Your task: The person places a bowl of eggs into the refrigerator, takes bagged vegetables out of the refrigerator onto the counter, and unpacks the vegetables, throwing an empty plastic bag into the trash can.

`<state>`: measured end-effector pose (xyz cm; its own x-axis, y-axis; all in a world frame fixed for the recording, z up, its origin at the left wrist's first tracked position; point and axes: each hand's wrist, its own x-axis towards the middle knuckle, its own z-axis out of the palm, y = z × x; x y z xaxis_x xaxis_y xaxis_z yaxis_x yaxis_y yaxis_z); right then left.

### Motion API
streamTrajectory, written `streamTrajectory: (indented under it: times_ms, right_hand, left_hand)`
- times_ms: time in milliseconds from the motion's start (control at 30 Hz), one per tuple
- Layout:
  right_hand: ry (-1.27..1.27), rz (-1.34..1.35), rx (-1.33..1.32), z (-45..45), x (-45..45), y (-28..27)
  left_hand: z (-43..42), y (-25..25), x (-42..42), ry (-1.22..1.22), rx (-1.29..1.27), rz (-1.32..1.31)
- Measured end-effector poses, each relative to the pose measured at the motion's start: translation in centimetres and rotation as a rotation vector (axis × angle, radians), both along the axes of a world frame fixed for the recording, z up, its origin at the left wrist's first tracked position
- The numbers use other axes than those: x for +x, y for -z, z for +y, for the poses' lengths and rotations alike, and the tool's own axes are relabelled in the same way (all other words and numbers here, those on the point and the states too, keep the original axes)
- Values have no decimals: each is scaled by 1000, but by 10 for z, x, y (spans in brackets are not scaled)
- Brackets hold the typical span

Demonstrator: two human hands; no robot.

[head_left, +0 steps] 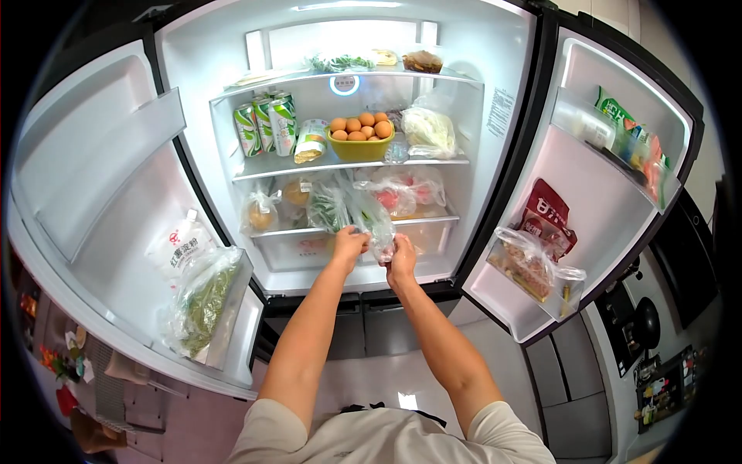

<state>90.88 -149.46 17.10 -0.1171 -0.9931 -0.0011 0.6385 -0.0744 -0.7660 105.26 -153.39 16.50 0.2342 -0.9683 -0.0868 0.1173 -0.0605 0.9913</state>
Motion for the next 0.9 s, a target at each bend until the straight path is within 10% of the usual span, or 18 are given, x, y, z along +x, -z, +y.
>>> streamTrajectory:
  times_ms: [367,700,900]
  right_hand:
    - [350,432,46,-12,-15,44]
    - [-424,885,-195,-35,11,31]
    - [-466,950,-300,-60,23,22]
  left_hand:
    - [26,5,20,-65,75,178]
    - [21,-17,43,-87,-215,149]
    - [32,-28,54,-178,-171,-190]
